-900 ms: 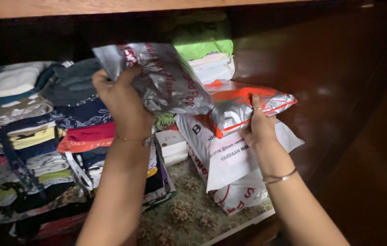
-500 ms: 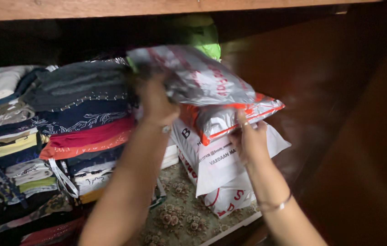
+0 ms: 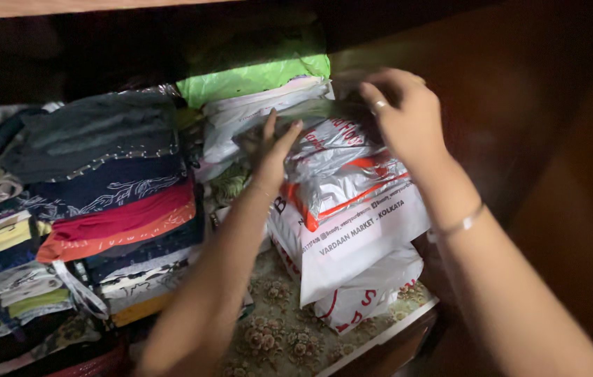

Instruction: The person folds various clothing items, including jeans and patterned shirts, on a bed with a checkered sheet. They then move the folded clothes to a wooden shelf and stack them neatly among other folded garments.

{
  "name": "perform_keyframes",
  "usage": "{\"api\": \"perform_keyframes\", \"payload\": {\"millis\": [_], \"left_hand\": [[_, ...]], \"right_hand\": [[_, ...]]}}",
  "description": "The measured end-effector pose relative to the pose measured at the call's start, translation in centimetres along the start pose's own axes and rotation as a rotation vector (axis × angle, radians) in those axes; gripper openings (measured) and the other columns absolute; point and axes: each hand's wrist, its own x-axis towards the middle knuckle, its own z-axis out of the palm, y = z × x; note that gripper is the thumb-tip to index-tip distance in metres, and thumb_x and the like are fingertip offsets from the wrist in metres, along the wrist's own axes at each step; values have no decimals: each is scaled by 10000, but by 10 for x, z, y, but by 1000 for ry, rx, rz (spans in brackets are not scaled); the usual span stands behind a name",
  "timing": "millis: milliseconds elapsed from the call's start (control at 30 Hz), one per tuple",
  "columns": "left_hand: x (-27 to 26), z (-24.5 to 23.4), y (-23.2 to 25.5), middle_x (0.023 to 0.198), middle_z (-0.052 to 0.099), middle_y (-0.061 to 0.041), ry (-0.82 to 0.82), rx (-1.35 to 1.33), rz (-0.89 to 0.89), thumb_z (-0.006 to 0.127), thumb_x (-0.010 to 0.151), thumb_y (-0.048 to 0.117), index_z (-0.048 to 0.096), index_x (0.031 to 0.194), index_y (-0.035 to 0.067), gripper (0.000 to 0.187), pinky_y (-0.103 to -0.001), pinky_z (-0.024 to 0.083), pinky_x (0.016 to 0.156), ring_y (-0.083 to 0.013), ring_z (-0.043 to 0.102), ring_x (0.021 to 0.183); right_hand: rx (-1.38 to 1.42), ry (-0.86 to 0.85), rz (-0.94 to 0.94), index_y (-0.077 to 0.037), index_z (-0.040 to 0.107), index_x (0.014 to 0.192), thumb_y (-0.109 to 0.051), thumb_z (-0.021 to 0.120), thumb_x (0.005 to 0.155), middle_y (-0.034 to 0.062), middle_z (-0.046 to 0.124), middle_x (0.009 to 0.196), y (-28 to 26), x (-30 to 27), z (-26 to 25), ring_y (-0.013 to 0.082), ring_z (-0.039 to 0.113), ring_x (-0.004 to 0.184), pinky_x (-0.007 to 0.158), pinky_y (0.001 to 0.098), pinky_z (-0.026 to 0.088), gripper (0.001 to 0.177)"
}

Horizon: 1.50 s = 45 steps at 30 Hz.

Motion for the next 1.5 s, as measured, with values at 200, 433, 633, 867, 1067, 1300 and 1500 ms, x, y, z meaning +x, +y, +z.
{"api": "perform_keyframes", "payload": {"millis": [200,433,633,867,1067,1300,1500], "left_hand": [[-21,18,0,1580,255,-286,95,91,-99,759,728,652,409,1591,382,969,-471,350,1201,-438,330,1484],[-39,-3,-6,1681,-27,-264,4,-379,94,803,796,487,179,1617,116,1096,-497,247,1219,-434,166,1556],[-51,12,-22,1720,203,-293,171,-201,195,743,897,510,334,1627,101,932,-504,131,1307,-438,104,1621],[-54,8,-44,1724,226,-273,170,-118,252,651,931,605,302,1647,126,929,-513,133,1301,-449,122,1618],[-78,7,-96,1683,257,-139,72,-471,-216,467,980,647,265,1596,-11,924,-395,178,1252,-283,241,1555],[-87,21,-125,1573,433,-52,-155,-1091,-413,499,987,585,358,1585,-12,857,-344,317,1188,-221,406,1433],[-163,-3,-90,1629,267,-35,-45,-738,-413,429,904,631,142,1624,142,917,-464,306,1161,-250,299,1481]], "right_hand": [[-247,-587,268,-285,689,1298,-632,555,933,139,737,1142,7,45,41,319,691,1100,974,391,504,520],[-253,-511,292,-432,573,1411,-755,405,888,-23,525,1505,33,-7,63,285,509,1328,1050,383,381,637],[-237,-494,410,-423,615,1391,-758,454,882,58,593,1437,36,-16,59,305,536,1323,1098,368,382,631],[-251,-442,358,-388,662,1355,-748,449,895,45,625,1415,35,-23,67,300,557,1310,1084,382,395,622],[-225,-463,388,-383,666,1333,-740,447,901,1,638,1406,36,-22,65,287,545,1308,1084,383,385,602],[-220,-479,440,-396,681,1315,-747,432,901,-27,658,1383,40,-30,68,271,573,1314,1113,367,396,597],[-218,-437,355,-381,675,1338,-753,426,921,-39,653,1402,43,-26,66,315,540,1282,1069,399,383,612]]}}
